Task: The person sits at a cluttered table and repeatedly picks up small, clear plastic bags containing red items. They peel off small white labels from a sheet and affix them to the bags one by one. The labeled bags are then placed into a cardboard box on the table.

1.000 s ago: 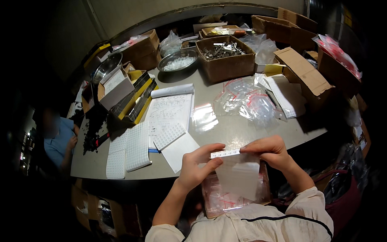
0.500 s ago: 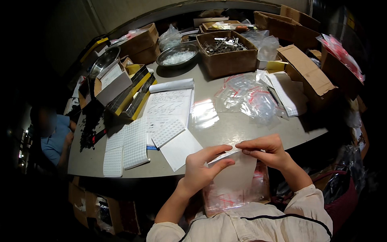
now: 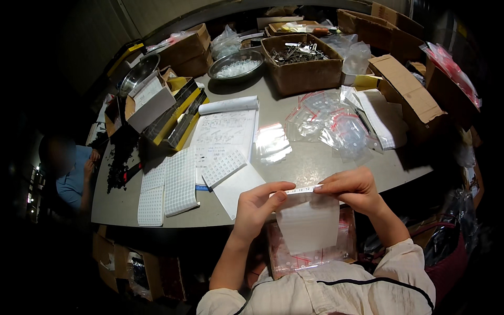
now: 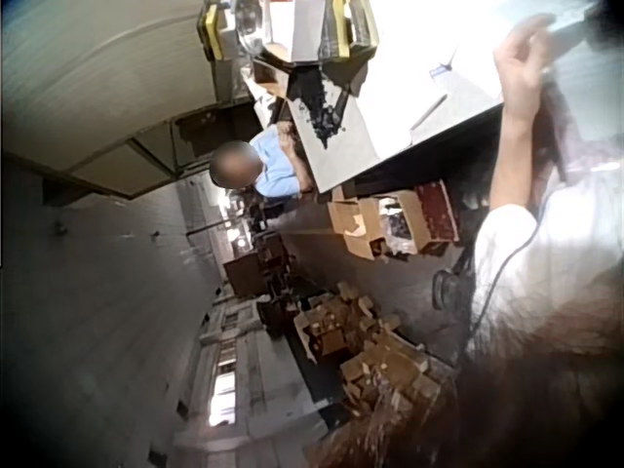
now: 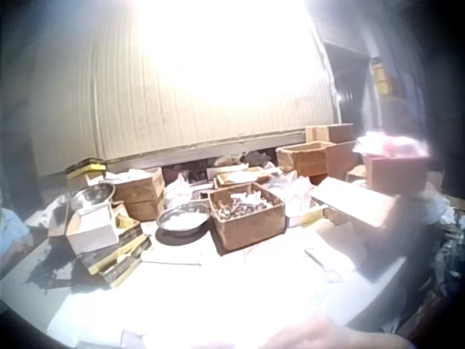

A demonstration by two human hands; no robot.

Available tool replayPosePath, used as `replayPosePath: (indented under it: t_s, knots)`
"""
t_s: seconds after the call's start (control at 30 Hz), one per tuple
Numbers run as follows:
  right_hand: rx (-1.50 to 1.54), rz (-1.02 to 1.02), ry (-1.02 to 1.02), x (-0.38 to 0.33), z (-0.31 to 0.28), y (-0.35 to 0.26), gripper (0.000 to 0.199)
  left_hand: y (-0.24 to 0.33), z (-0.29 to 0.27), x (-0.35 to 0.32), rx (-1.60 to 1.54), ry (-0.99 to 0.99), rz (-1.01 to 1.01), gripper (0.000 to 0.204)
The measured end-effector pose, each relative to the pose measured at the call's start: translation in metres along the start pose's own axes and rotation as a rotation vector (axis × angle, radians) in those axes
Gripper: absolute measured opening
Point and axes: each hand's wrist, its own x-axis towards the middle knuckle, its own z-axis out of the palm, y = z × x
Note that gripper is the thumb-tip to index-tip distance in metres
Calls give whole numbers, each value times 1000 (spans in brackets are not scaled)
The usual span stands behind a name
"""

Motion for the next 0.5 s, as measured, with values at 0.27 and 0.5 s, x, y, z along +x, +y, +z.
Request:
replayPosePath:
  t_s: [0.27, 0.5]
  knots:
    - [-10, 30, -36, 13, -5, -2, 35, 0, 9, -6, 140, 121, 35, 20]
    - [-236, 77, -89, 25, 11, -5, 20, 0, 18, -5, 264, 164, 155, 17]
